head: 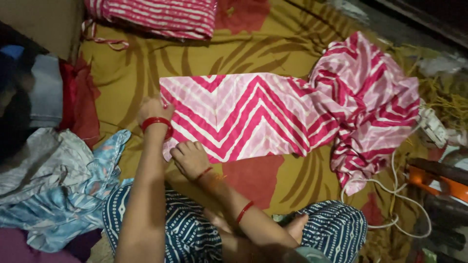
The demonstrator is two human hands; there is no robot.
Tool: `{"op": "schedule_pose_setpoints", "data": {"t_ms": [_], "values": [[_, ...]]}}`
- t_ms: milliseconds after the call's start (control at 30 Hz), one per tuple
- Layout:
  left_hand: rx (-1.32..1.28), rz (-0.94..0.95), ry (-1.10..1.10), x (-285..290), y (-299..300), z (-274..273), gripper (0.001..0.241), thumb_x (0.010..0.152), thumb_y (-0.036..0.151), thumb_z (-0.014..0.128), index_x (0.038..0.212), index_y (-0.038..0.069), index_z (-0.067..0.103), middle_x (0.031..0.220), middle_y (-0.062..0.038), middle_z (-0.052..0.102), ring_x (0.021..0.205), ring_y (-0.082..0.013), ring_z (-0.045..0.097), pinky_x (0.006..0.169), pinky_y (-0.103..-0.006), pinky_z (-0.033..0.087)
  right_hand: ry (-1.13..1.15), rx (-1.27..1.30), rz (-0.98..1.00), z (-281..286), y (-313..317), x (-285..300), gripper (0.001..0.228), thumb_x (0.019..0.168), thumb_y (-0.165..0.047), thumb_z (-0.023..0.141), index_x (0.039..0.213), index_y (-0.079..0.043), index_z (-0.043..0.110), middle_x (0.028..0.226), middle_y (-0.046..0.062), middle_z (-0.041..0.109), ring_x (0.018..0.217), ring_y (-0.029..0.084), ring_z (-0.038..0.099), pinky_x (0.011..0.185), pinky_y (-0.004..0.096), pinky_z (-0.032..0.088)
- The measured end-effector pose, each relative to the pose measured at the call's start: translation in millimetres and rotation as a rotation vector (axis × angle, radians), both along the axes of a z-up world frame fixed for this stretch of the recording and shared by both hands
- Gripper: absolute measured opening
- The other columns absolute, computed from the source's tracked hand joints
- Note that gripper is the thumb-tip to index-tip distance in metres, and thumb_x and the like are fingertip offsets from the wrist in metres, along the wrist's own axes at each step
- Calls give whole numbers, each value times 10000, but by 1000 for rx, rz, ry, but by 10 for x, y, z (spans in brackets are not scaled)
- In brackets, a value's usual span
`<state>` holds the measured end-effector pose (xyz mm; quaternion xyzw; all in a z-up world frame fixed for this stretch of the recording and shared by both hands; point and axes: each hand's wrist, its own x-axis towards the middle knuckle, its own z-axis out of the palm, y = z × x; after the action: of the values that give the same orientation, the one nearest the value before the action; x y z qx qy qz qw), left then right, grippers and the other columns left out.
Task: Folding a pink and white patterned fabric on a bed.
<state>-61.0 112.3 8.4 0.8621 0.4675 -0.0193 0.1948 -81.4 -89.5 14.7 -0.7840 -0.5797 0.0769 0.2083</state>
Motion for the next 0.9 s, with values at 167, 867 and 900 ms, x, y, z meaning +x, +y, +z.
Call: {"op": "schedule_pose_setpoints", "data": {"t_ms": [167,867,900], "values": [[-171,74,-158,-266,152,-241,423,862,399,728,1164,103,720,1032,-257,726,967,-463,691,852,-549,553,373,120,-166,247,-46,-128,133,957,-129,666,1076,-71,656,1052,116,666,1022,300,654,901,432,535],[-367,-165,-314,1466,-1714,760,324,940,323,652,1202,134,624,866,-149,742,817,-373,735,697,-507,563,1128,786,-893,-415,-1795,833,134,972,-53,663,1092,-36,606,920,11,625,757,88,615,657,252,567],[-426,-195,-335,1516,-1794,726,313,932,304,650,1193,134,621,864,-126,749,820,-359,738,685,-500,563,1146,814,-943,-458,-1888,887,125,971,-55,665,1074,-37,597,906,12,618,742,88,613,644,257,573]]}}
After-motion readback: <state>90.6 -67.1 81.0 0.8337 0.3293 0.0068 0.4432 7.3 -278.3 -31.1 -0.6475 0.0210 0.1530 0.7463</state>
